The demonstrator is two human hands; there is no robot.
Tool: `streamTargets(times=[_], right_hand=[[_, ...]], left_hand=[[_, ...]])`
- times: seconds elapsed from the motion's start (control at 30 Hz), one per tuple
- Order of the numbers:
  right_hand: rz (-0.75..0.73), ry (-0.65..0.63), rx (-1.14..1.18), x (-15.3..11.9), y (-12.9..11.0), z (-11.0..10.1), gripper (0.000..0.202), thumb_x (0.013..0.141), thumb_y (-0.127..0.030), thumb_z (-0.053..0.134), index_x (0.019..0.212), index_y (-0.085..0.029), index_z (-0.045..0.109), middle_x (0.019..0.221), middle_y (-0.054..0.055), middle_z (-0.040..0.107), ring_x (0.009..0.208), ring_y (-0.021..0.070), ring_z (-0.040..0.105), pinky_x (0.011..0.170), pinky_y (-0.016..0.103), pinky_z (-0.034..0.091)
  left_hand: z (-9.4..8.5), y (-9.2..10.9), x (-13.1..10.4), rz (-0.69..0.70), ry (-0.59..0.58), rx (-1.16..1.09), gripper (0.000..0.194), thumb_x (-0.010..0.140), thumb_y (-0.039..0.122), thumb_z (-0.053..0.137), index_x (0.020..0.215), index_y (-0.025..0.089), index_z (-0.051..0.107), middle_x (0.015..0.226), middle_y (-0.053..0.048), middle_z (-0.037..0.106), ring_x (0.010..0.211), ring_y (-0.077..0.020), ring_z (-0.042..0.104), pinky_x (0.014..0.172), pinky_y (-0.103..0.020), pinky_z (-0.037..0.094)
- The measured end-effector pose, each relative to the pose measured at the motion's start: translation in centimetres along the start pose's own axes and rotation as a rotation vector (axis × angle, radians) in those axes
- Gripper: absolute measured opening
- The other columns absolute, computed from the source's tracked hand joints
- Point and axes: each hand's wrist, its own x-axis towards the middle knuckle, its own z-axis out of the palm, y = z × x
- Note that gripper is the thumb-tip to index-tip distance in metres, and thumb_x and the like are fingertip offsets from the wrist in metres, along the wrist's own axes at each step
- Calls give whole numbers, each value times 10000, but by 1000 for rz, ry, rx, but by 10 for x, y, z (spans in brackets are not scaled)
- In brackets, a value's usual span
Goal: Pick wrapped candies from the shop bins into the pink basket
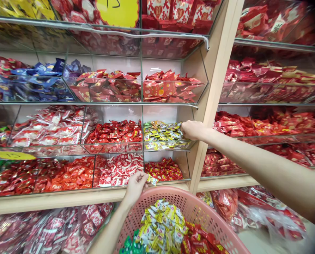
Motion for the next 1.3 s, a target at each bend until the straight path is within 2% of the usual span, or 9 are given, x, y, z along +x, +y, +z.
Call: streamTargets(times=[0.3,0.47,0.57,0.67,0.8,0.9,1.0,1.17,1.3], right_hand=[[61,225,56,-5,15,-3,275,833,-183,440,1001,-110,645,971,171,649,924,267,621,742,324,455],[-59,391,364,-43,13,4,228,853,-265,451,864,-140,641,795,66,661,772,185,603,695,267,413],[-218,272,628,-79,-1,34,219,852,-298,462,787,-161,621,694,16,637,632,131,561,621,231,400],[-327,97,761,-107,-18,80,230,861,-299,442,758,-179,609,709,16,634,633,133,557,612,230,398],[-308,-35,742,-124,-34,139,220,856,-252,417,735,-189,589,707,25,619,620,140,539,577,231,366],[-293,-68,704,-131,-41,168,197,837,-200,410,714,-192,563,715,23,604,639,138,537,591,226,355],[-261,-80,651,-135,-48,181,189,829,-169,398,705,-192,538,714,18,590,665,139,549,611,227,346],[-155,-48,539,-137,-58,181,174,845,-173,371,763,-188,525,784,33,584,657,138,554,558,229,297],[-150,-35,547,-137,-65,183,163,847,-177,374,765,-190,514,774,22,580,669,136,567,541,227,275]], left_hand=[[0,0,1,-14,8,7,345,674,492,654,696,158,569,455,34,534,368,-87,454,360,-177,343],[1,0,0,-8,17,17,321,689,471,646,699,159,572,463,35,541,365,-83,454,360,-176,340],[2,-1,0,-8,7,17,317,705,464,636,698,155,565,462,34,543,359,-74,437,363,-173,341],[1,-2,0,-7,-3,22,303,725,445,626,707,149,564,466,33,543,362,-69,436,365,-167,348],[1,-4,1,4,-6,26,284,736,421,624,721,143,569,489,28,545,395,-74,470,368,-160,366],[1,-4,1,9,-4,33,278,739,415,624,727,142,575,503,23,551,420,-80,493,369,-157,373],[1,-3,1,9,-3,37,275,740,411,622,732,140,578,488,26,547,406,-77,481,367,-156,373],[1,-3,0,-4,0,35,274,731,409,627,726,139,578,490,27,547,406,-77,479,363,-156,370],[0,-4,1,0,-1,31,281,728,416,625,722,140,576,486,30,542,399,-78,474,359,-159,369]])
